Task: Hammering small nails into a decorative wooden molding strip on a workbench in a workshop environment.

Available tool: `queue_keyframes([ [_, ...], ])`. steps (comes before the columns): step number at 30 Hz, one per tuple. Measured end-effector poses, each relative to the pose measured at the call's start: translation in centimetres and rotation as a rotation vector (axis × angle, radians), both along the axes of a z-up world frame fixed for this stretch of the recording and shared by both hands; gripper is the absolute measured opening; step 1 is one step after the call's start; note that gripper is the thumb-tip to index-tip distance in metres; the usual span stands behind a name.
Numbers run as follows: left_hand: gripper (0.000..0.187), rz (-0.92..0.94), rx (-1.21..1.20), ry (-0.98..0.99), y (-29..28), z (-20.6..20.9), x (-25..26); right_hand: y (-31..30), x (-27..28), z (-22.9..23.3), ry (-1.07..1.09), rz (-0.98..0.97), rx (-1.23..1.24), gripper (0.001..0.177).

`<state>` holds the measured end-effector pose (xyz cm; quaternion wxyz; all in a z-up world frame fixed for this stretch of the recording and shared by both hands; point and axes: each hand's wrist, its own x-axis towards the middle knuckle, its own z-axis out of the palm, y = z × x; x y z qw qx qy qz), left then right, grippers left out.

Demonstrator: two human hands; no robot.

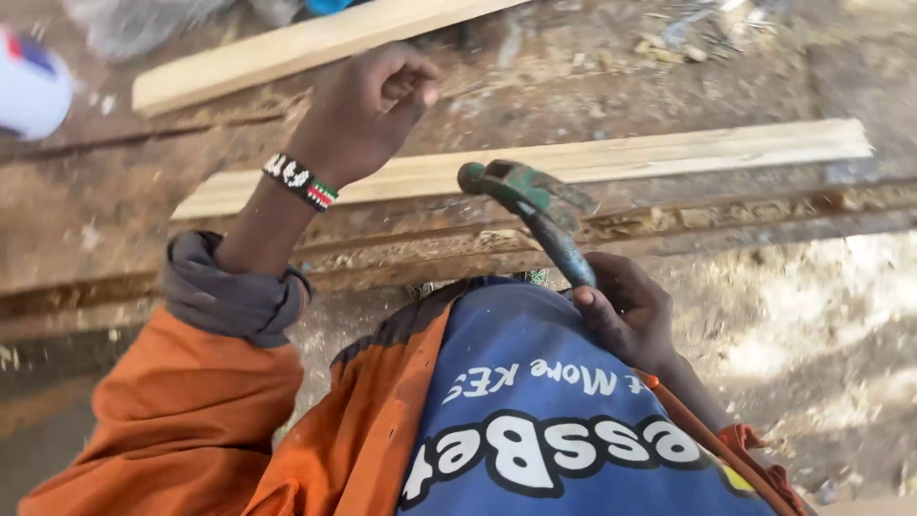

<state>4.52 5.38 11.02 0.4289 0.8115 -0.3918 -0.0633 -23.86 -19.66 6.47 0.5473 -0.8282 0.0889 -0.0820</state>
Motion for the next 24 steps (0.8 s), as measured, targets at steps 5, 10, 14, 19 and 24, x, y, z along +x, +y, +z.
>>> queue_keyframes([
  [5, 0.029, -0.221, 0.103, -0.202, -14.2, 0.7, 3.9, -1.3, -2.0, 1.6, -0.005, -0.150, -0.005, 0.043],
  [10, 0.061, -0.271, 0.231, -0.364, -29.1, -8.2, 8.8, -2.9, -4.0, 1.3, -0.047, -0.333, 0.026, 0.036],
  [14, 0.034, -0.255, 0.349, -0.479, -34.9, -10.9, 10.3, -4.7, -5.5, 0.6, -0.035, -0.468, 0.154, 0.030],
  [19, 0.019, -0.270, 0.441, -0.638, -40.0, -11.9, 10.6, -6.3, -6.5, -0.8, -0.018, -0.588, 0.118, 0.035],
  [24, 0.038, -0.322, 0.631, -0.738, -38.0, -9.6, 9.7, -6.3, -5.5, -0.1, -0.068, -0.485, 0.249, 0.040],
])
